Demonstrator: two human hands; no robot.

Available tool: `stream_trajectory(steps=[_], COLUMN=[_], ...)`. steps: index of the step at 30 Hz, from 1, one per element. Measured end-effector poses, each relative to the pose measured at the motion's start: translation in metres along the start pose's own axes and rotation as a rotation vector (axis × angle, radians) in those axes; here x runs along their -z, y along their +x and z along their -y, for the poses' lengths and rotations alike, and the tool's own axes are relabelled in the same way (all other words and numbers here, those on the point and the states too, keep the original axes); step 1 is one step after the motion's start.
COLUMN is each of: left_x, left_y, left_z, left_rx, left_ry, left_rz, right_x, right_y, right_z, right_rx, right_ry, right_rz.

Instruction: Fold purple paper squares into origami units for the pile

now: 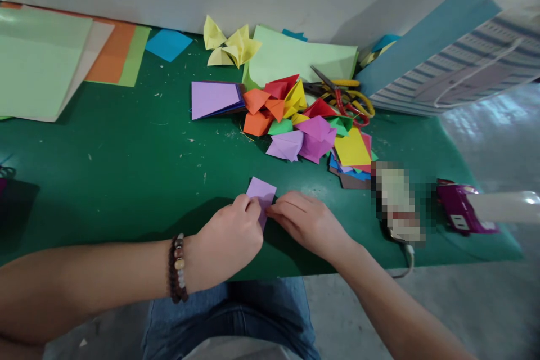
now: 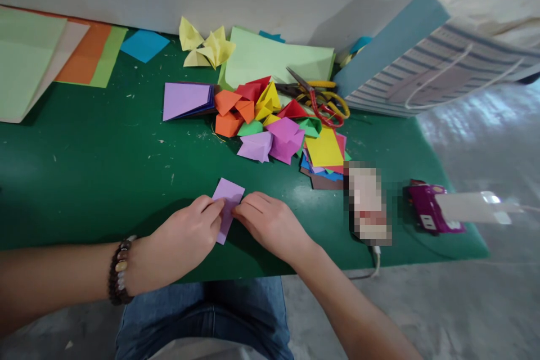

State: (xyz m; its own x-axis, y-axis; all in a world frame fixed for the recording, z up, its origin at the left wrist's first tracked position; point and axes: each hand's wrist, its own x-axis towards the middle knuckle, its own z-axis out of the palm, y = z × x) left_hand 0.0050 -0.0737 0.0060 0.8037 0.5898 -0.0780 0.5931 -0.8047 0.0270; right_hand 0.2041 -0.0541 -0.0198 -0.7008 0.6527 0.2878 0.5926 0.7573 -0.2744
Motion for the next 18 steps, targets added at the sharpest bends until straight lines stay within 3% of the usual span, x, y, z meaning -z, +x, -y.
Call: stream_trajectory(steps=[18], left_x=[0.005], left_y=[0.001], left_z=[0.001], left_rx=[-0.017], left_ry=[-0.033], left_rz=[0.056], right_x=[-0.007], right_y=[-0.015], right_z=[0.012], right_rx=[0.120], right_ry=[0.073], right_rz=[-0.024])
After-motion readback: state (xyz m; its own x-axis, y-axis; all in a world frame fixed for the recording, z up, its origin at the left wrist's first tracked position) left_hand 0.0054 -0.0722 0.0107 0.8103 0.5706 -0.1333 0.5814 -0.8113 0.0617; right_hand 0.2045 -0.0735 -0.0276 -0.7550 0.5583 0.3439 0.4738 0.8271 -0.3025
